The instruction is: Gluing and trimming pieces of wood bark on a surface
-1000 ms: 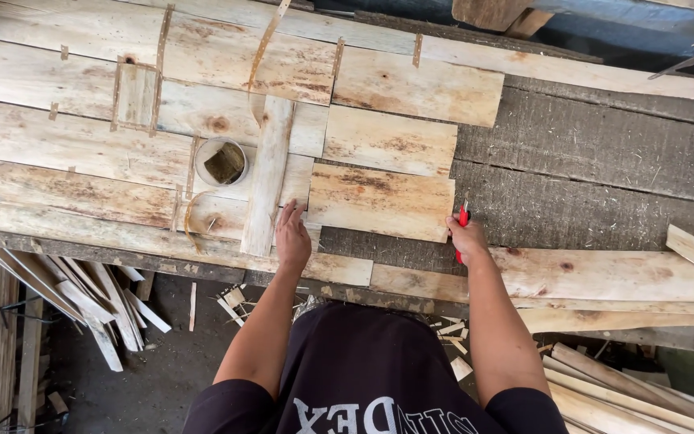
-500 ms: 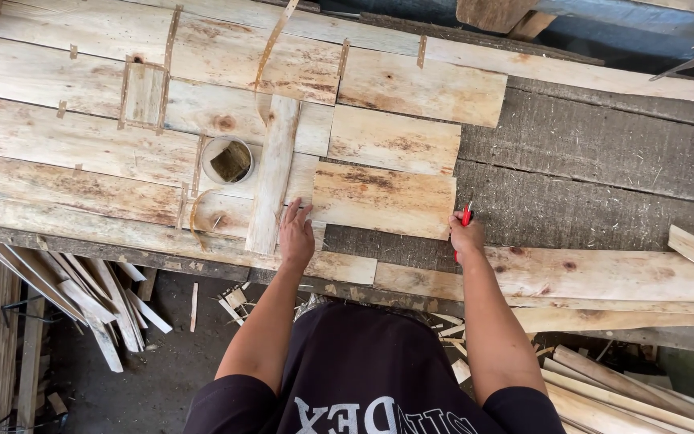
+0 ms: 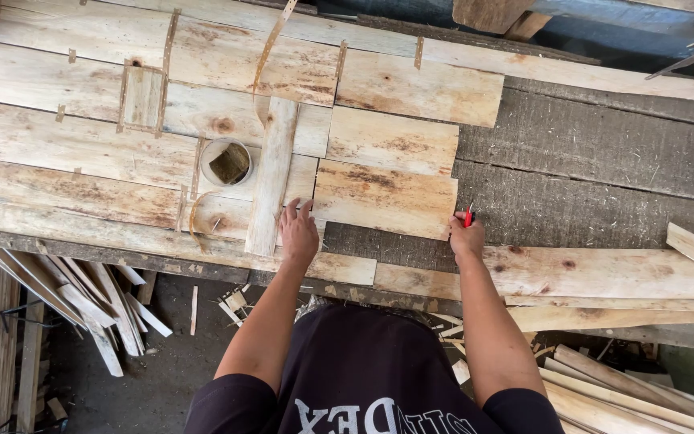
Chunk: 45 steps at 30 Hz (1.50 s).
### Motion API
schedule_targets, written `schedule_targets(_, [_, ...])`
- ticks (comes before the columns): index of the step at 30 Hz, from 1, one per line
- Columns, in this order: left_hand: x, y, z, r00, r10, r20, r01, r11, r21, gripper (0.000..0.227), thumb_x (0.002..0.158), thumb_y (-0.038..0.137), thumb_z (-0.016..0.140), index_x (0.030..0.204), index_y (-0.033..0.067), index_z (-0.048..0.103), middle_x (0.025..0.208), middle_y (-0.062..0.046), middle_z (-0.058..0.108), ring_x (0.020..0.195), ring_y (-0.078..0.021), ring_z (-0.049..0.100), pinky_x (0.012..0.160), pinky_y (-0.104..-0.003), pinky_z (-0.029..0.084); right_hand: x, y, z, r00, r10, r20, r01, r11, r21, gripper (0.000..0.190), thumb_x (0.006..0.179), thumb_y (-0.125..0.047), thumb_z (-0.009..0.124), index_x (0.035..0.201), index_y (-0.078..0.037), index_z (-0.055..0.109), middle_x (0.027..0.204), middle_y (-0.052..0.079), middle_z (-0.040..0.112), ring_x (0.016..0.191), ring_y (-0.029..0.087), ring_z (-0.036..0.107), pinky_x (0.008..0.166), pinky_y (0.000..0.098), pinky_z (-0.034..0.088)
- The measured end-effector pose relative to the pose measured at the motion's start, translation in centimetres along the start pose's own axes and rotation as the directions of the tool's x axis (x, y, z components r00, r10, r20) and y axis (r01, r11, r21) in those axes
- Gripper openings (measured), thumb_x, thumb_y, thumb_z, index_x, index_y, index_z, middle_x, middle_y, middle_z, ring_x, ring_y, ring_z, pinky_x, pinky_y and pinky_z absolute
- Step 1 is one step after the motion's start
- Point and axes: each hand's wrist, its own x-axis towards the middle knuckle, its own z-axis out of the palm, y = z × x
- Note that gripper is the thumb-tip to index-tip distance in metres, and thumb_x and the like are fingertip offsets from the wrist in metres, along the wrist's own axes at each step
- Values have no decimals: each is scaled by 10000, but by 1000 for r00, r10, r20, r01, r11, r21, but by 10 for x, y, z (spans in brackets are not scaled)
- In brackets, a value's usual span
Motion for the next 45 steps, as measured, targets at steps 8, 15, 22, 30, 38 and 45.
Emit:
schedule_targets(8, [18,39,-6,970,-4,242,-58,967,247,620,1058,318,458,1628,274,216,1725,-125,56,1582,-363,39,1229,-652,108,-2,-9,5,972,-226,-66,212,962,-169,312,921,-177,781,1208,-64,733,981,85,741,873,191,689,814,351,539])
schedule_targets(15, [25,35,0,941,-71,330,-24,961,275,672,1068,357,420,1650,322,86,1736,-90,-4,1588,-347,-7,1222,-680,91,-18,-25,6,974,-217,-66,193,945,-263,351,895,-201,801,1222,-93,736,1232,146,668,1090,285,680,973,419,522])
schedule_targets(22, [24,29,3,962,-33,270,-23,979,201,666,1051,279,454,1647,277,158,1737,-56,95,1589,-345,38,1222,-688,109,-21,-30,5,976,-213,-52,189,938,-290,368,889,-205,810,1228,-94,719,1248,147,645,1101,295,680,992,422,521])
schedule_targets(30, [21,13,15,981,37,192,-60,992,113,625,1022,221,499,1609,220,285,1690,-96,239,1570,-362,146,1218,-684,131,-30,-38,5,985,-167,-46,146,943,-299,348,904,-214,785,1224,-94,721,1277,168,612,1114,319,675,993,433,531])
schedule_targets(38, [21,19,10,979,26,200,-50,992,116,653,1022,185,490,1627,238,250,1713,-76,193,1575,-348,127,1221,-673,123,-23,-25,8,969,-239,-57,211,929,-303,345,896,-216,807,1210,-95,734,1245,166,630,1105,319,673,981,435,524])
schedule_targets(45, [25,20,7,951,-15,308,-63,968,241,709,1034,198,470,1652,271,130,1737,-19,93,1591,-313,62,1232,-661,106,-28,-29,9,967,-245,-70,212,926,-313,350,895,-188,795,1220,-78,725,1221,164,634,1096,318,670,977,434,519])
